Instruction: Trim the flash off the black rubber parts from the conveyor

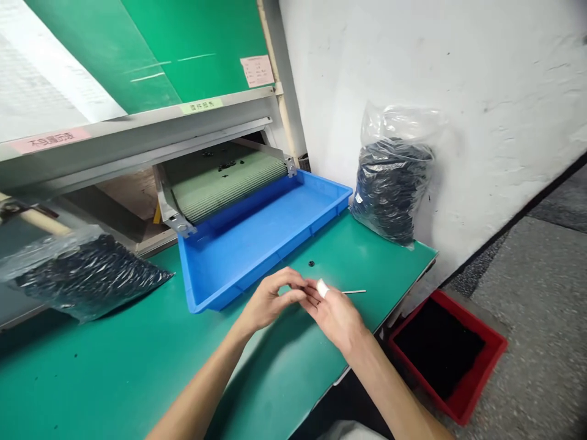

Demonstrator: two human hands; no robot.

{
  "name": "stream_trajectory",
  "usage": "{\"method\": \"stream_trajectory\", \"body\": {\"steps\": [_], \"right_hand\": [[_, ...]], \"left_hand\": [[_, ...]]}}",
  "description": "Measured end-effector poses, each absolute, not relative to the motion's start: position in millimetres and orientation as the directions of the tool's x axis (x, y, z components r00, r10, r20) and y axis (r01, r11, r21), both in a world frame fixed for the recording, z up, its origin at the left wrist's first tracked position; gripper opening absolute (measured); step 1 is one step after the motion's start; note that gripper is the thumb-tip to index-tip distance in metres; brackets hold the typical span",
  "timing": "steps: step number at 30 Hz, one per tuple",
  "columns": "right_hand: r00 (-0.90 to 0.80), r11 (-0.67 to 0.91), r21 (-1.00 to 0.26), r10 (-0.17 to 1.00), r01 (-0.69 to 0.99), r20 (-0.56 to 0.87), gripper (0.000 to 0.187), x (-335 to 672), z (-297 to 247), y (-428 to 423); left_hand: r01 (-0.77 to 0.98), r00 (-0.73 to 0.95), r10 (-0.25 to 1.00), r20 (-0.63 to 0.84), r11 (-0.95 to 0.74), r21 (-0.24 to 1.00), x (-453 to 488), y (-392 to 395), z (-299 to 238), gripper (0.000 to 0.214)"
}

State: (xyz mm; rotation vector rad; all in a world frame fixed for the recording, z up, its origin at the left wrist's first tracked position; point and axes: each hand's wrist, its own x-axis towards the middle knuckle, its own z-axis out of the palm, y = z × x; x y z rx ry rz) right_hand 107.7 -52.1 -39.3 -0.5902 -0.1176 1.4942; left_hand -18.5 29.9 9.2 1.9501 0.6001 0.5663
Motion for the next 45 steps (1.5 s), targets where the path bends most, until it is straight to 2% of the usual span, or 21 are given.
{"method": "stream_trajectory", "body": {"steps": [3, 5, 7, 8, 10, 12, 13, 14, 16, 19, 21, 24, 27, 29, 31, 34, 37, 39, 42, 45], "right_hand": [[0.105, -0.06, -0.467, 0.942, -0.882, -0.319, 0.015, 133.8, -33.3, -77.2], [0.184, -0.035, -0.548, 0.922, -0.836, -0.34, 0.021, 162.3, -33.8, -107.8], [0.353, 0.043, -0.661, 0.871, -0.749, -0.342, 0.026, 199.3, -43.3, -145.0], [0.477, 0.089, -0.733, 0.811, -0.674, -0.34, 0.027, 219.7, -51.9, -163.3], [0.682, 0.085, -0.881, 0.669, -0.466, -0.296, 0.029, 259.6, -75.1, -194.8], [0.787, -0.029, -0.971, 0.581, -0.236, -0.209, 0.029, 293.4, -102.0, -217.5], [0.801, -0.13, -0.99, 0.586, -0.051, -0.118, 0.029, 307.2, -115.3, -225.9], [0.784, -0.253, -0.95, 0.621, 0.182, -0.016, 0.029, 319.0, -127.6, -232.6], [0.792, -0.353, -0.874, 0.608, 0.334, 0.057, 0.029, 336.9, -147.1, -241.5], [0.829, -0.415, -0.815, 0.544, 0.403, 0.133, 0.033, 347.7, -155.9, -242.9], [0.834, -0.428, -0.768, 0.497, 0.476, 0.24, 0.035, 343.2, -146.2, -233.8], [0.706, -0.338, -0.65, 0.537, 0.681, 0.462, 0.03, 320.5, -113.7, -203.2], [0.415, -0.052, -0.551, 0.717, 0.833, 0.56, 0.022, 280.7, -75.5, -155.9], [0.229, 0.115, -0.543, 0.82, 0.832, 0.524, 0.023, 248.5, -56.4, -119.4], [0.102, 0.181, -0.55, 0.891, 0.815, 0.443, 0.027, 217.7, -45.9, -81.7], [0.021, 0.147, -0.517, 0.952, 0.843, 0.304, 0.036, 183.8, -43.2, -29.8], [0.049, 0.056, -0.468, 0.977, 0.882, 0.208, 0.044, 168.0, -46.7, 5.1], [0.06, 0.037, -0.458, 0.979, 0.888, 0.195, 0.043, 164.6, -47.7, 15.0], [0.014, 0.089, -0.467, 0.977, 0.88, 0.212, 0.037, 161.9, -43.7, 12.1], [-0.08, 0.222, -0.578, 0.962, 0.785, 0.261, 0.036, 153.1, -35.2, -1.5]], "left_hand": [[0.046, 0.577, 0.816, 0.024, -0.062, 0.997, -20.2, 30.6, -4.6, 0.013], [-0.073, 0.5, 0.861, -0.088, 0.143, 0.987, -23.1, 30.6, -12.9, 0.017], [-0.169, 0.463, 0.864, -0.2, 0.308, 0.936, -27.0, 31.1, -19.3, 0.019], [-0.203, 0.451, 0.857, -0.251, 0.372, 0.906, -28.9, 31.6, -21.8, 0.019], [-0.26, 0.43, 0.846, -0.315, 0.45, 0.854, -31.7, 32.7, -25.8, 0.021], [-0.309, 0.403, 0.853, -0.331, 0.468, 0.828, -32.2, 34.3, -28.9, 0.023], [-0.328, 0.392, 0.858, -0.331, 0.466, 0.822, -31.5, 35.5, -30.4, 0.024], [-0.342, 0.384, 0.862, -0.33, 0.465, 0.816, -30.2, 37.1, -32.0, 0.024], [-0.36, 0.385, 0.861, -0.331, 0.471, 0.806, -26.9, 40.5, -35.2, 0.022], [-0.355, 0.41, 0.847, -0.339, 0.49, 0.796, -22.7, 42.1, -38.5, 0.02], [-0.363, 0.405, 0.852, -0.333, 0.483, 0.797, -21.1, 39.8, -39.8, 0.024], [-0.401, 0.396, 0.867, -0.303, 0.46, 0.792, -20.0, 35.8, -42.1, 0.027], [-0.436, 0.441, 0.854, -0.277, 0.473, 0.766, -21.7, 35.3, -44.8, 0.024], [-0.467, 0.455, 0.851, -0.26, 0.477, 0.745, -24.4, 35.7, -46.1, 0.022], [-0.489, 0.459, 0.853, -0.246, 0.474, 0.732, -27.2, 35.3, -47.0, 0.021], [-0.491, 0.475, 0.85, -0.23, 0.472, 0.732, -30.4, 34.1, -48.2, 0.022], [-0.48, 0.487, 0.846, -0.217, 0.467, 0.743, -31.5, 33.8, -49.9, 0.024], [-0.469, 0.493, 0.845, -0.207, 0.459, 0.755, -31.1, 33.9, -51.2, 0.026], [-0.436, 0.51, 0.836, -0.205, 0.456, 0.776, -29.4, 33.9, -52.9, 0.029], [-0.377, 0.544, 0.816, -0.196, 0.446, 0.812, -27.9, 33.3, -54.0, 0.034]]}}
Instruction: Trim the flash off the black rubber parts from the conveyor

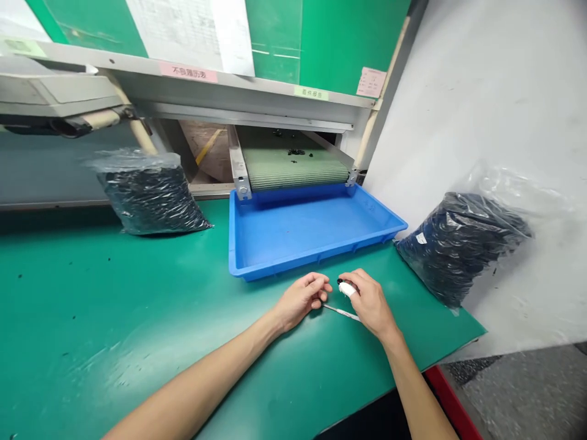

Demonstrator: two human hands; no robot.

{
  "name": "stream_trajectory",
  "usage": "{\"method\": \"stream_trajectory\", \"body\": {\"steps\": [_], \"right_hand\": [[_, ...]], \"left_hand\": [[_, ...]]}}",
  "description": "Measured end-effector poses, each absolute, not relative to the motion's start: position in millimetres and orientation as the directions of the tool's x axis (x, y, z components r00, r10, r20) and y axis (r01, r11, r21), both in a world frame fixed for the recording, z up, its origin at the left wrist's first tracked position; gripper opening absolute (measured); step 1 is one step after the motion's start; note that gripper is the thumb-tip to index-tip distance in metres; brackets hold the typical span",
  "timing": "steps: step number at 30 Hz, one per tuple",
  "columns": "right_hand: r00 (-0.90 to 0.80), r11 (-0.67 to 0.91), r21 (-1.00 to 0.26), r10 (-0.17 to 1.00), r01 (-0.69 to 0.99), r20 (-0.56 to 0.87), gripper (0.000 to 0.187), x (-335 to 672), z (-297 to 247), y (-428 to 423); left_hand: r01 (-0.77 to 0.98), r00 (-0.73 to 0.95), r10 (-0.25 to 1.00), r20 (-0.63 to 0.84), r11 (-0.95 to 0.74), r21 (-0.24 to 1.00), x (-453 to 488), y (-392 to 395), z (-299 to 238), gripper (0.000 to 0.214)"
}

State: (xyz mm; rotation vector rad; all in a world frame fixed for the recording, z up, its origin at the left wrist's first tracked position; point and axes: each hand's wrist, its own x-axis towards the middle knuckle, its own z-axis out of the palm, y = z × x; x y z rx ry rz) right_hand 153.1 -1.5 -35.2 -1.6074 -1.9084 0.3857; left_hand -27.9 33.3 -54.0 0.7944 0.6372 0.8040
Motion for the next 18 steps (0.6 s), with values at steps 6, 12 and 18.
{"method": "stream_trajectory", "body": {"steps": [6, 12, 18], "right_hand": [[-0.15, 0.32, -0.708, 0.944, 0.629, 0.293, 0.035, 128.5, -28.1, -13.5], [-0.039, 0.16, -0.637, 0.979, 0.754, 0.2, 0.031, 131.4, -41.1, -21.6], [-0.156, 0.203, -0.168, 0.954, 0.965, 0.254, 0.027, 119.7, -53.3, -39.6]], "left_hand": [[-0.322, 0.576, 0.805, -0.145, 0.386, 0.864, -30.1, 30.7, -54.9, 0.037], [-0.427, 0.555, 0.813, -0.176, 0.46, 0.778, -31.3, 32.2, -55.3, 0.045], [-0.445, 0.537, 0.824, -0.182, 0.459, 0.769, -31.8, 33.2, -58.6, 0.043]]}}
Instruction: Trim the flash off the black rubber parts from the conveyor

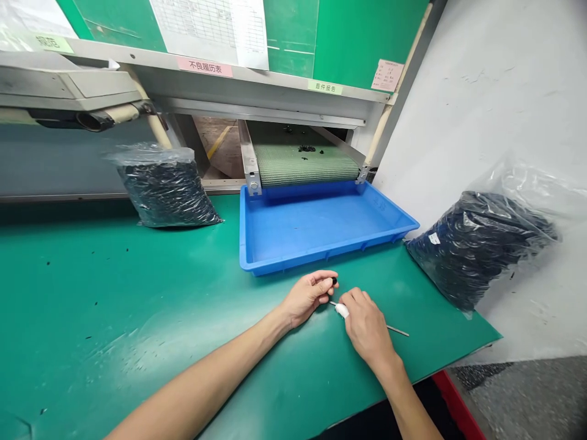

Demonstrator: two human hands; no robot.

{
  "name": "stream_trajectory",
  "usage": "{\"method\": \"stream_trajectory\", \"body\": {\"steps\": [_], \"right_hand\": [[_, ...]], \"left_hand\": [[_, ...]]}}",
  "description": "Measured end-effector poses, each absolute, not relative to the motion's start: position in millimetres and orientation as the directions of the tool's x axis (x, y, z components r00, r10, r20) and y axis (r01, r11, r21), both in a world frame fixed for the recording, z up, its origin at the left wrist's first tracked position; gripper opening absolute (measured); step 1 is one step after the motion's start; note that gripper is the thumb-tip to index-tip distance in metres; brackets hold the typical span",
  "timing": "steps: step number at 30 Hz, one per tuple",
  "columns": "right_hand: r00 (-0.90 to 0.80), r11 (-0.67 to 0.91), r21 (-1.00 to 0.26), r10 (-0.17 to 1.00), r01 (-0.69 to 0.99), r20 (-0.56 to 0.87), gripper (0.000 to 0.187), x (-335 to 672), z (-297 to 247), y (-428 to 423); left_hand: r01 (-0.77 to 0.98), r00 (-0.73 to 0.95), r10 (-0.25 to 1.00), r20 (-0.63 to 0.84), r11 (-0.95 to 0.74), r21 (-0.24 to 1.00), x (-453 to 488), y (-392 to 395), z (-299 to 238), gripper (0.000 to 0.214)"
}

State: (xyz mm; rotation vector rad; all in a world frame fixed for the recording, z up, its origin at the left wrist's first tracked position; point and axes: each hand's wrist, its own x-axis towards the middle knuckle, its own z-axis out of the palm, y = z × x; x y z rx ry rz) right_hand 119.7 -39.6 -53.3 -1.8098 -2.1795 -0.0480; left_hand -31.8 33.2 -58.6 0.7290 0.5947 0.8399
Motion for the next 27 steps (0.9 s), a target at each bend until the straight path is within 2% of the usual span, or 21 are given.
{"method": "stream_trajectory", "body": {"steps": [3, 7, 10, 22, 27], "right_hand": [[-0.121, 0.184, -0.163, 0.933, 0.969, 0.339, 0.024, 119.8, -55.3, -41.5], [-0.052, 0.201, -0.321, 0.907, 0.925, 0.417, 0.019, 128.8, -48.8, -42.9], [-0.095, 0.27, -0.373, 0.899, 0.888, 0.427, 0.022, 131.3, -41.1, -43.5], [-0.203, 0.318, -0.216, 0.881, 0.923, 0.428, 0.032, 126.6, -34.9, -41.1], [-0.194, 0.307, -0.214, 0.883, 0.927, 0.427, 0.034, 128.3, -32.5, -40.6]], "left_hand": [[-0.43, 0.539, 0.823, -0.18, 0.453, 0.781, -32.1, 32.4, -58.2, 0.043], [-0.388, 0.568, 0.807, -0.162, 0.436, 0.812, -32.4, 30.9, -55.2, 0.039], [-0.363, 0.589, 0.792, -0.161, 0.438, 0.823, -32.3, 30.1, -53.7, 0.039], [-0.34, 0.593, 0.783, -0.188, 0.456, 0.823, -31.7, 30.0, -52.7, 0.041], [-0.328, 0.6, 0.777, -0.188, 0.454, 0.829, -31.6, 30.0, -52.1, 0.041]]}}
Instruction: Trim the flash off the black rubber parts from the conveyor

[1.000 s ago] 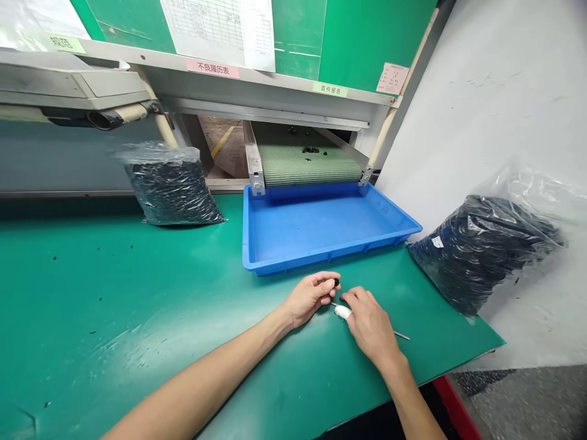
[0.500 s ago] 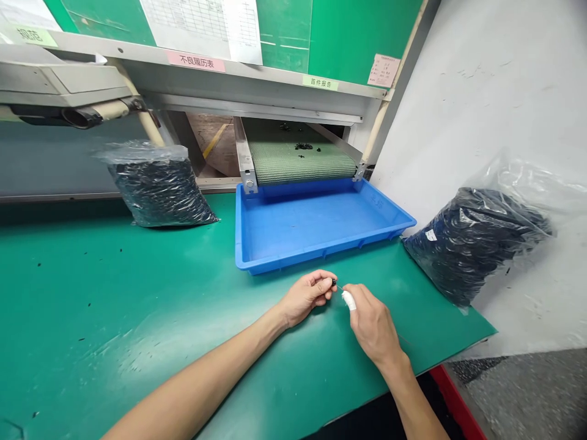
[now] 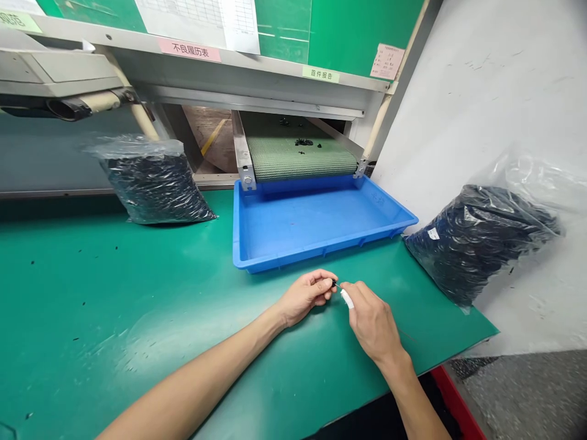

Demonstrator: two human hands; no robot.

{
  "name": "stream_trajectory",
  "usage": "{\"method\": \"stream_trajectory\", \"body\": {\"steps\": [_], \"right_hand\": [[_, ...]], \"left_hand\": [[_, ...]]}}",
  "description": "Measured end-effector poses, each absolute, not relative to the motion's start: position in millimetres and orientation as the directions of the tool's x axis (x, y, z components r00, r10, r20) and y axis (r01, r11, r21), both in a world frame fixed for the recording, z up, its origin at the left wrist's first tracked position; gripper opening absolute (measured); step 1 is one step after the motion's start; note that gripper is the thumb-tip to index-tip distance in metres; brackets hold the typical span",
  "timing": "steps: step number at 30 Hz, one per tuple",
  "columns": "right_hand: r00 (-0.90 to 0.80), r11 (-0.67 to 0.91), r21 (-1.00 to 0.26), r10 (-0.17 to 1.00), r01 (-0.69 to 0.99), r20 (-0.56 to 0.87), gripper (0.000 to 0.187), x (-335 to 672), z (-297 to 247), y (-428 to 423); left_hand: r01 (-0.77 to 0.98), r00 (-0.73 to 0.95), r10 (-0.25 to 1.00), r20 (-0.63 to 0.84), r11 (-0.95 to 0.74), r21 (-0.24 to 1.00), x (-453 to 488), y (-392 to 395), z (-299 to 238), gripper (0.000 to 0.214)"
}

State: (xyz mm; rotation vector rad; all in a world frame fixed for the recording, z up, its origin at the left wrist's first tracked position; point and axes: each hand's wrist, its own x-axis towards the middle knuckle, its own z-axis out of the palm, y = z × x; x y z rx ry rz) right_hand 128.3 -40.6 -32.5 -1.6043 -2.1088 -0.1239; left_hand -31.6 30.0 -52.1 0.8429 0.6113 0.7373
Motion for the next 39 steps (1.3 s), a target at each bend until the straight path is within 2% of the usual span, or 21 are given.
{"method": "stream_trajectory", "body": {"steps": [14, 22, 27, 32, 35, 39], "right_hand": [[-0.235, 0.326, -0.171, 0.884, 0.93, 0.404, 0.032, 129.9, -31.4, -38.7], [-0.243, 0.302, -0.103, 0.892, 0.948, 0.381, 0.027, 125.2, -30.4, -37.6], [-0.183, 0.253, -0.122, 0.894, 0.96, 0.409, 0.025, 117.6, -40.7, -38.6], [-0.06, 0.163, -0.256, 0.927, 0.953, 0.369, 0.025, 104.7, -45.5, -37.4], [0.023, 0.115, -0.425, 0.952, 0.898, 0.306, 0.026, 101.8, -40.5, -33.9], [0.085, 0.032, -0.647, 0.985, 0.762, 0.149, 0.027, 109.5, -34.4, -29.5]], "left_hand": [[-0.284, 0.596, 0.779, -0.194, 0.43, 0.857, -31.1, 31.0, -54.9, 0.04], [-0.256, 0.573, 0.797, -0.189, 0.393, 0.883, -28.3, 30.1, -51.1, 0.035], [-0.256, 0.556, 0.816, -0.159, 0.35, 0.901, -26.9, 30.3, -53.8, 0.041], [-0.284, 0.5, 0.855, -0.139, 0.313, 0.906, -25.3, 28.8, -56.9, 0.041], [-0.301, 0.464, 0.878, -0.113, 0.277, 0.913, -24.2, 27.3, -58.3, 0.04], [-0.3, 0.456, 0.884, -0.1, 0.259, 0.918, -22.7, 26.1, -58.7, 0.039]]}}
